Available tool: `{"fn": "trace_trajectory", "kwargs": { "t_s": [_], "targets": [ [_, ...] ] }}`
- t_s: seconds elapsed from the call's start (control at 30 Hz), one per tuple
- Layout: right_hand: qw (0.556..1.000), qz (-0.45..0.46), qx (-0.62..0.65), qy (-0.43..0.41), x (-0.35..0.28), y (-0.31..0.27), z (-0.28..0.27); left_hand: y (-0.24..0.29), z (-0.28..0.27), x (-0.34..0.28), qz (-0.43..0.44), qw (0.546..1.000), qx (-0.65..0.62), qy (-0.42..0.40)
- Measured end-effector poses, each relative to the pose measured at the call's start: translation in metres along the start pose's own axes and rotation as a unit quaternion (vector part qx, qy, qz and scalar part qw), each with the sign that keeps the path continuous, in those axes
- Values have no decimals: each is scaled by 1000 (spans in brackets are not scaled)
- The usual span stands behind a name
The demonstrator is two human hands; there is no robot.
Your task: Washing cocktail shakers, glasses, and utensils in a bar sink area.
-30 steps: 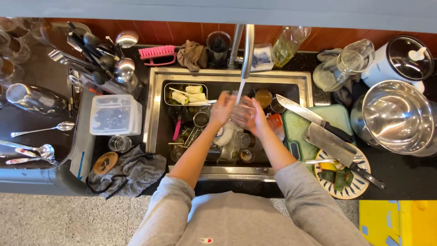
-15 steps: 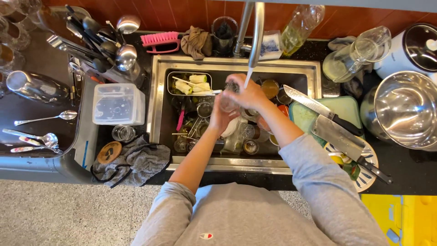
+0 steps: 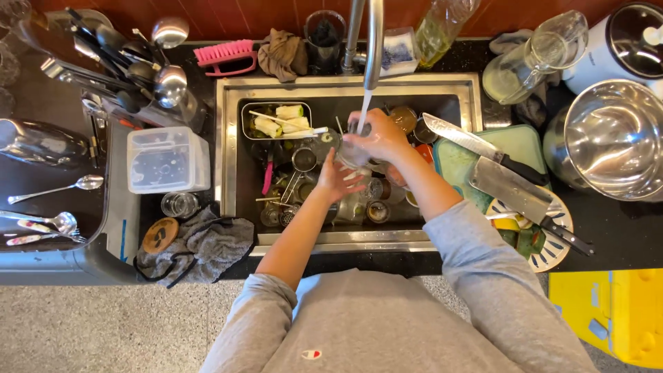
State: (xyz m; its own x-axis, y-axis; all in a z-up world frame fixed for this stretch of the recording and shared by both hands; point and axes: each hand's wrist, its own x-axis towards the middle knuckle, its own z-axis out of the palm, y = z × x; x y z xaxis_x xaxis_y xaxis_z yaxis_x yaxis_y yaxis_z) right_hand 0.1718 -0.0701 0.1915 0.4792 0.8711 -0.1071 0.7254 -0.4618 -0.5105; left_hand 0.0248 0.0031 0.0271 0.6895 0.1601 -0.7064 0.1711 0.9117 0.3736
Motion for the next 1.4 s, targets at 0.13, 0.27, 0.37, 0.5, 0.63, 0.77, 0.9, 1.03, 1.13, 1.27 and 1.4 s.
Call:
{"fn": "trace_trajectory", "kwargs": {
  "t_s": [0.13, 0.27, 0.37, 0.5, 0.63, 0.77, 0.9, 1.03, 1.13, 1.27, 1.4],
  "targets": [
    [997, -18, 75, -7, -13, -2, 6, 10, 28, -31, 2, 997, -71, -37],
    [918, -100, 384, 18, 4, 51, 68, 49, 54, -51, 140, 989, -28, -30],
    [790, 41, 611, -44, -19, 50, 75, 49, 59, -41, 345, 898, 249, 110],
    [625, 159, 752, -138, -29, 45, 82, 73, 104, -64, 497, 656, 555, 122],
    [540, 155, 823, -81, -26, 52, 95, 85, 113, -43, 534, 531, 657, 41],
    [720, 83, 680, 110, -24, 60, 85, 84, 91, -29, 313, 844, 430, 65],
    [910, -116, 356, 178, -29, 28, 32, 47, 8, 2, 31, 991, 87, -94],
    [953, -86, 287, 38, 6, 19, 32, 21, 15, -30, 205, 971, 57, -110],
    [929, 60, 357, -71, 25, 24, 50, 24, 23, -58, 349, 925, 149, -8],
    [972, -156, 172, -21, 12, -9, 31, 20, -24, -21, 147, 987, -24, -64],
    [964, -74, 248, -56, 21, -12, 21, 20, 7, -39, 238, 969, 34, -48]
  ]
}}
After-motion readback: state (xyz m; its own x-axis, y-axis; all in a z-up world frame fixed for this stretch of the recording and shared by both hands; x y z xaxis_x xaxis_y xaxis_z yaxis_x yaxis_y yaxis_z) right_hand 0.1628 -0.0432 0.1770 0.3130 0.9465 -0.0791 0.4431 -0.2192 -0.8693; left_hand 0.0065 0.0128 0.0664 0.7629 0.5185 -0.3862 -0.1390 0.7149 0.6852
